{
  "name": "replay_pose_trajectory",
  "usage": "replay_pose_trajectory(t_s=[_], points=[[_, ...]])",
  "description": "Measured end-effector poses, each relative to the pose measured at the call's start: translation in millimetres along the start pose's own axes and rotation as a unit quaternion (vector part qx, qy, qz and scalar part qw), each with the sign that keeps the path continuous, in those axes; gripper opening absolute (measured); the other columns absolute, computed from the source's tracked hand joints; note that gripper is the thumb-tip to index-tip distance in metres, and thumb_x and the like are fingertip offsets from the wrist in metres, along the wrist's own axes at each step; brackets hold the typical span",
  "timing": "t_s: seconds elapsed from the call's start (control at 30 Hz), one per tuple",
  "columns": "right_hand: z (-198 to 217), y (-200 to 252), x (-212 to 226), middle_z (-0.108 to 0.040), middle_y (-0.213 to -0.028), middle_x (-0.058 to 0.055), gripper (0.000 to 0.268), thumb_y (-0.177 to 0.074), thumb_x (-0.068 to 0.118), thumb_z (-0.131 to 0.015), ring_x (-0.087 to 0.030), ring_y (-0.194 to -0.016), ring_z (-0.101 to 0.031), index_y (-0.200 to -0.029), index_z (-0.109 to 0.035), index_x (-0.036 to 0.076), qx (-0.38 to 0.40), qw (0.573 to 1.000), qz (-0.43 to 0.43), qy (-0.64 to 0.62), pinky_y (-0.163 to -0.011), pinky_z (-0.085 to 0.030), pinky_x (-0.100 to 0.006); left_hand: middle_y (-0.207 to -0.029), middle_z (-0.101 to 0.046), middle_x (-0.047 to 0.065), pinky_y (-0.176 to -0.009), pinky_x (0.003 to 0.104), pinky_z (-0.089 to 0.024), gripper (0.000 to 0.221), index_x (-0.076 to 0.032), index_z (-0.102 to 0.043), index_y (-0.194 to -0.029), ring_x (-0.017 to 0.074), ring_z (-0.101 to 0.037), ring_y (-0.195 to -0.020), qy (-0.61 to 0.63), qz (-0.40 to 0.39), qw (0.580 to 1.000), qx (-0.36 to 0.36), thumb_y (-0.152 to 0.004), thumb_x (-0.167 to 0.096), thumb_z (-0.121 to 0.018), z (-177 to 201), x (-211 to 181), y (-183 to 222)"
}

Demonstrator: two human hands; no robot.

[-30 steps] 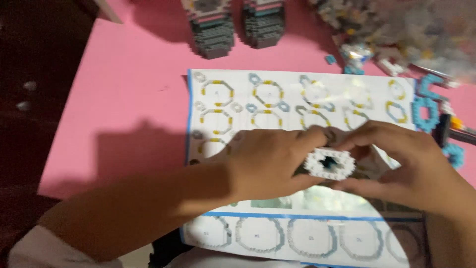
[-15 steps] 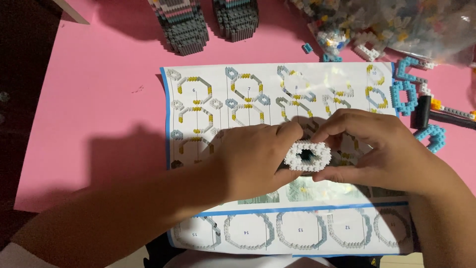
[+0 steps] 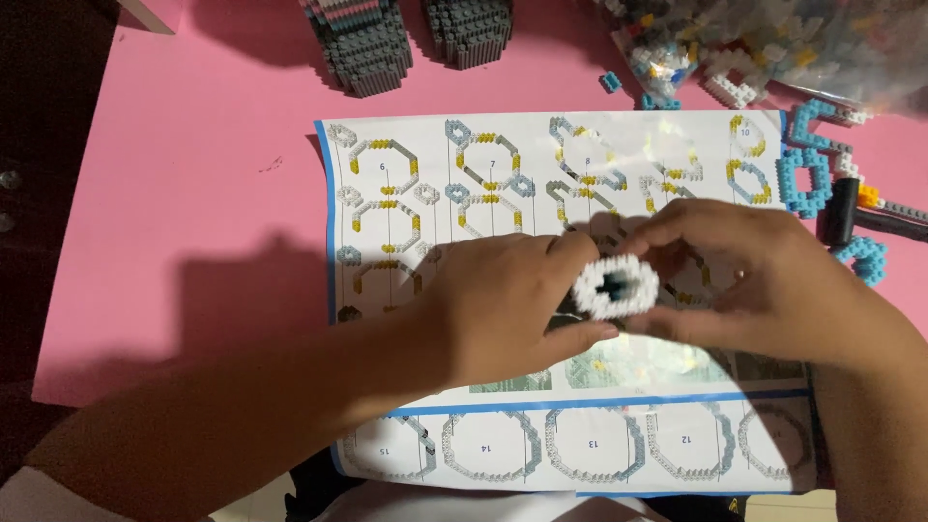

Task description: Assembling a toy robot using small interlocking plastic blocks while following a printed manual.

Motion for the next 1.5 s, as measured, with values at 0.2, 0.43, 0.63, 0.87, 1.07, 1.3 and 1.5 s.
replay_pose_trajectory(t_s=[0.2,0.43,0.63,0.87,1.07,1.3,1.5], points=[[5,-2,-15,-0.090,-0.096,-0.005,0.047,-0.084,0.011,-0.078,-0.010,-0.069,-0.056,-0.131,-0.073,0.007,-0.004,0.998,-0.048,-0.040,-0.063,-0.054,-0.030,-0.070,-0.066,0.003,-0.045,0.044,-0.046,0.062,-0.011,-0.055,-0.126,0.0268,-0.066,-0.058,0.071,0.067,0.993,0.061,-0.094,-0.064,-0.065,1,10,-5],[6,2,-28,-0.075,-0.087,-0.003,0.045,-0.087,0.009,-0.079,-0.010,-0.073,-0.065,-0.132,-0.076,0.008,-0.046,0.989,-0.119,-0.075,-0.065,-0.056,-0.027,-0.084,-0.073,0.004,-0.056,0.050,-0.051,0.085,-0.016,-0.045,-0.152,0.0308,-0.072,-0.075,0.087,0.101,0.989,0.063,-0.086,-0.068,-0.064,9,11,-5],[2,0,-25,-0.067,-0.077,-0.006,0.038,-0.092,0.001,-0.073,-0.011,-0.057,-0.053,-0.129,-0.065,0.005,-0.095,0.951,-0.122,-0.268,-0.048,-0.042,-0.026,-0.109,-0.078,-0.001,-0.078,0.047,-0.055,0.096,-0.023,-0.035,-0.163,0.0239,-0.072,-0.106,0.173,0.127,0.976,0.023,-0.082,-0.058,-0.075,25,11,-5],[5,-1,-35,-0.072,-0.084,-0.006,0.030,-0.098,0.016,-0.072,-0.016,-0.075,-0.072,-0.124,-0.064,0.005,-0.127,0.941,-0.034,-0.313,-0.072,-0.062,-0.030,-0.068,-0.068,-0.012,-0.058,0.031,-0.048,0.065,-0.041,-0.058,-0.139,0.0079,-0.066,-0.062,0.202,0.173,0.964,-0.013,-0.080,-0.055,-0.082,59,8,-1],[-4,-12,-54,-0.078,-0.103,-0.010,0.032,-0.105,0.024,-0.061,-0.018,-0.084,-0.069,-0.127,-0.067,0.002,-0.072,0.938,-0.023,-0.339,-0.074,-0.057,-0.034,-0.118,-0.064,0.007,-0.074,0.026,-0.059,0.060,-0.014,-0.053,-0.139,0.0151,-0.066,-0.088,0.308,-0.088,0.889,-0.327,-0.090,-0.015,-0.088,104,23,18],[-10,-12,-60,-0.078,-0.104,-0.012,0.032,-0.104,0.022,-0.060,-0.020,-0.087,-0.065,-0.115,-0.076,-0.003,-0.041,0.944,-0.115,-0.305,-0.079,-0.052,-0.032,-0.140,-0.048,0.025,-0.058,0.035,-0.061,0.066,-0.020,-0.046,-0.150,0.0339,-0.067,-0.097,0.396,-0.206,0.722,-0.529,-0.090,0.003,-0.059,174,70,54],[-8,-13,-60,-0.079,-0.105,-0.018,0.036,-0.106,0.018,-0.057,-0.026,-0.089,-0.067,-0.122,-0.077,-0.007,-0.055,0.937,-0.173,-0.298,-0.085,-0.054,-0.039,-0.153,-0.044,0.015,-0.079,0.041,-0.073,0.072,-0.023,-0.046,-0.160,0.0239,-0.058,-0.102,0.297,-0.131,0.700,-0.636,-0.098,0.010,-0.058,213,140,77]])
Point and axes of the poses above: each hand's wrist, its own y-axis away from the middle knuckle, its own z-axis out of the back of the hand, x = y × z, the point moved 8 cm from there along -y, towards the middle knuckle
